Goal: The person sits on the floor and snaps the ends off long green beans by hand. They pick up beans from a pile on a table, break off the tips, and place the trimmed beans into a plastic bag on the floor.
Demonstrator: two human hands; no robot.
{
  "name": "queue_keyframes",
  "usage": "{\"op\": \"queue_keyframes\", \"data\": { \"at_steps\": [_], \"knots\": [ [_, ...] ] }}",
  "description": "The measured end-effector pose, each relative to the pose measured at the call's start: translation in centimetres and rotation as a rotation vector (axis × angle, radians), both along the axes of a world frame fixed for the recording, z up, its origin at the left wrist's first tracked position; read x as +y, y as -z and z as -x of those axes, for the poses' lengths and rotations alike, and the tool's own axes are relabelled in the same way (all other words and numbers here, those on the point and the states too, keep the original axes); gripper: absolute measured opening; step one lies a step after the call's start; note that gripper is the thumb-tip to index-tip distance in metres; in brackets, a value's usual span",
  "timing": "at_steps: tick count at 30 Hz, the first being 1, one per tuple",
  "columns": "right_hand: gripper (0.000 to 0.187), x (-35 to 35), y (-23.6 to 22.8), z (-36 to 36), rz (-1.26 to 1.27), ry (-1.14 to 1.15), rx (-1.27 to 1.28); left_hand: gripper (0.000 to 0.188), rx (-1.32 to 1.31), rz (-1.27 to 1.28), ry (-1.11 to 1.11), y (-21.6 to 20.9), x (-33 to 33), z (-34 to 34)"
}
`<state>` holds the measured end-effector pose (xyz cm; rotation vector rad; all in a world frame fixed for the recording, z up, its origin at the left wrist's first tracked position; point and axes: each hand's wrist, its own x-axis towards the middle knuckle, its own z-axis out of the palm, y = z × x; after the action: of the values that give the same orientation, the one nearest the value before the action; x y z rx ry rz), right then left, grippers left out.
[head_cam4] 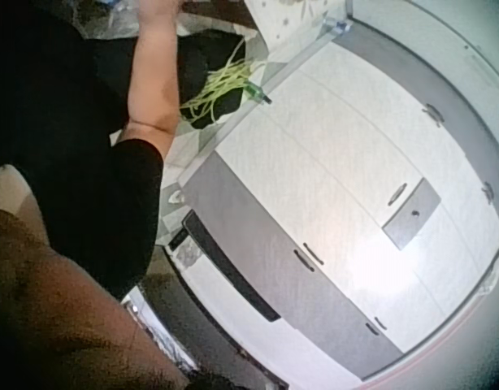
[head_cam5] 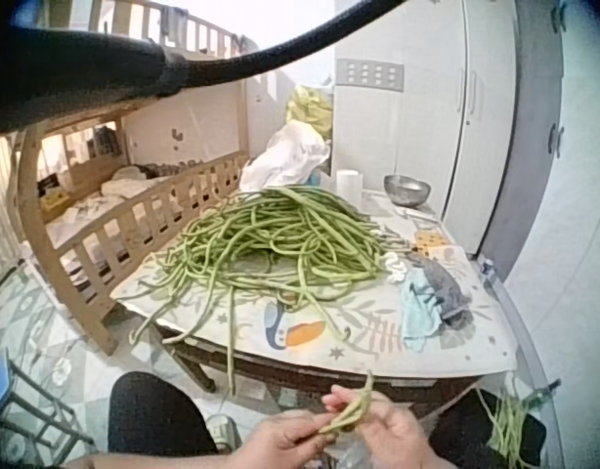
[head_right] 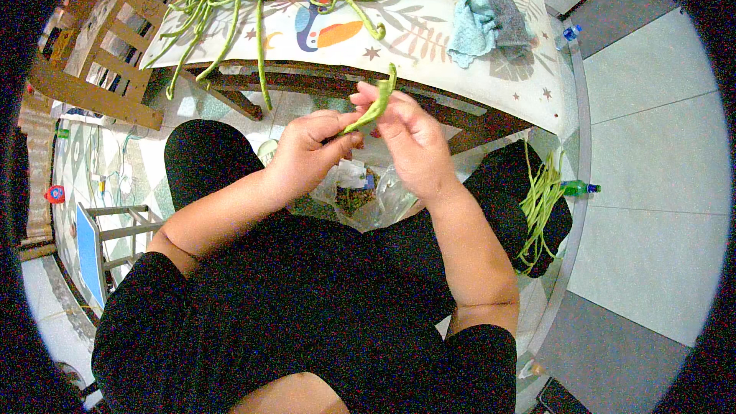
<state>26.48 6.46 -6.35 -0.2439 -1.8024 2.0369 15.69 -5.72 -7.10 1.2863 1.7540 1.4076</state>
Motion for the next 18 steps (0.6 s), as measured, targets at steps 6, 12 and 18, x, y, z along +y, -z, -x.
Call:
{"op": "queue_keyframes", "data": {
  "at_steps": [6,12,18],
  "knots": [
    [0.036,-2.7,1.3,0.7,-0.026,0.076,-0.015,0.016,-0.076,-0.063,-0.083,0.2,0.5,-0.5],
    [0.02,-2.0,0.1,-1.0,0.222,0.204,-0.018,0.017,-0.236,0.071,0.089,-0.4,1.0,-2.0],
    [0.024,3.4,-1.7,-7.8,0.645,0.358,0.36,0.018,0.099,0.159,0.335,1.4,0.1,-2.6]
  ]
}}
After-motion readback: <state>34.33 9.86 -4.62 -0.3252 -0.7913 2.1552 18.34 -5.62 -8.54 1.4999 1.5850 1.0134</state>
